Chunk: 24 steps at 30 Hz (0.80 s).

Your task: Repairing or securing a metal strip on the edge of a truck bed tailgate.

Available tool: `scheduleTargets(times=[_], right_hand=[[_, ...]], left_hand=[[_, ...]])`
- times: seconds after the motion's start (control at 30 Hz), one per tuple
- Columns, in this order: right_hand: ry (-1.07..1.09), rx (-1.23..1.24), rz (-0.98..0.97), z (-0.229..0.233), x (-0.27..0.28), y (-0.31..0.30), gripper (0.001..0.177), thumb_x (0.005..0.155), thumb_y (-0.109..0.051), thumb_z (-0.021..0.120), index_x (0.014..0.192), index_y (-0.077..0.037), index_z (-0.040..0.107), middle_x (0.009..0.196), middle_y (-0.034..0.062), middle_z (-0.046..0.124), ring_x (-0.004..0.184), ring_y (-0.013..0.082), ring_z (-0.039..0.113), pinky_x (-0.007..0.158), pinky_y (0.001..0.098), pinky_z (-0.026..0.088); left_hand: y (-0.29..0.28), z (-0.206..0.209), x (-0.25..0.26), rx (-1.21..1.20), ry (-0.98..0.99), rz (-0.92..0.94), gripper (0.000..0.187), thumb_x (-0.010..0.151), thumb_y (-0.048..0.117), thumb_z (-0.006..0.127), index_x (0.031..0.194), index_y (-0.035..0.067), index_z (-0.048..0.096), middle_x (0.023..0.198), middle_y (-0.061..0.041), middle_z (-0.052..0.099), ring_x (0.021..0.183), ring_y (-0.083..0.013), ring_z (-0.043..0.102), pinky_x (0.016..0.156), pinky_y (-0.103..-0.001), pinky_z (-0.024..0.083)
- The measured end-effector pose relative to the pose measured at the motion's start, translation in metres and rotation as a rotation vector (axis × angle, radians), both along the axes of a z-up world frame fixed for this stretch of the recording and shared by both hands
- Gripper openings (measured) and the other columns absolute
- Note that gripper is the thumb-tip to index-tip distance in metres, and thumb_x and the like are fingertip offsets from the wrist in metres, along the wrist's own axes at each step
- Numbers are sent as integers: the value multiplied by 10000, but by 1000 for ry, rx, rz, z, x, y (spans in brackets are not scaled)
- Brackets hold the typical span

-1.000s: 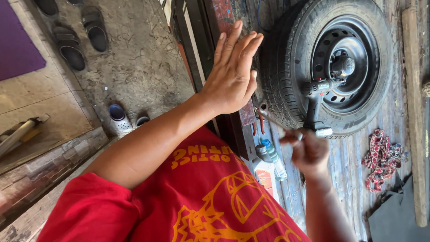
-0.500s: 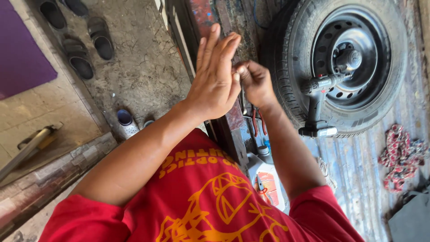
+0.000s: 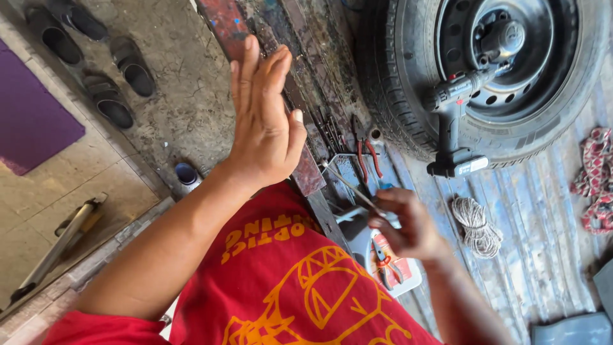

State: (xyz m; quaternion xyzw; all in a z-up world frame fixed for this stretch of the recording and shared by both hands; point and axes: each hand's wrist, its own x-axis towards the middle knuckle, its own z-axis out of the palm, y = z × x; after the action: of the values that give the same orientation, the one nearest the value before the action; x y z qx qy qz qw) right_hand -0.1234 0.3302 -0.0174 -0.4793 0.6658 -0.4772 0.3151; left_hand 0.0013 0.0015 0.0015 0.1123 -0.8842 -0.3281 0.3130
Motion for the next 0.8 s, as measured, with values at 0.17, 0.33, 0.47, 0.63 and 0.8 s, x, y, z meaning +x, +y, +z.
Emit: scheduleTargets(times=[0.17, 0.33, 0.47, 0.63, 0.8], right_hand=[[379, -282, 142, 76, -36, -87, 272, 1001, -84, 705, 1226, -37, 559, 899, 65, 690, 758, 212, 717, 674, 333, 560], [684, -276, 204, 77, -67, -197, 260, 1017, -202, 718, 1186, -5, 731, 856, 137, 648, 768, 302, 611, 682, 403, 492], [317, -119, 135, -2, -68, -219, 225, 1104, -227, 630, 1042, -20, 692, 945, 108, 693, 897, 211, 654, 786, 354, 541], [-100, 266, -61, -71, -37, -130, 335, 1106, -240, 547, 923, -23, 725, 802, 93, 669, 767, 158, 576, 752, 352, 498], [42, 70, 160, -21, -11, -29, 204, 923, -184, 731, 857, -15, 636, 864, 122, 707, 814, 256, 685, 709, 371, 505]], left_hand=[[0, -1, 2, -8, -14, -1, 692, 1064, 59, 552, 1636, 48, 163, 1661, -177, 312, 1615, -406, 97, 1326, -591, 44], [0, -2, 3, -10, -10, -9, 683, 1074, 67, 536, 1622, 31, 130, 1681, -181, 293, 1623, -408, 80, 1332, -588, 41], [0, 0, 3, -11, -26, -3, 724, 1065, 79, 538, 1668, 39, 140, 1676, -182, 289, 1619, -410, 82, 1323, -601, 39], [1, 2, 5, -2, -53, 11, 709, 1063, 81, 544, 1657, 36, 159, 1673, -177, 296, 1616, -416, 86, 1317, -607, 36], [0, 3, 3, -18, -46, 13, 710, 1060, 76, 542, 1664, 51, 168, 1676, -166, 306, 1620, -391, 92, 1323, -589, 32]])
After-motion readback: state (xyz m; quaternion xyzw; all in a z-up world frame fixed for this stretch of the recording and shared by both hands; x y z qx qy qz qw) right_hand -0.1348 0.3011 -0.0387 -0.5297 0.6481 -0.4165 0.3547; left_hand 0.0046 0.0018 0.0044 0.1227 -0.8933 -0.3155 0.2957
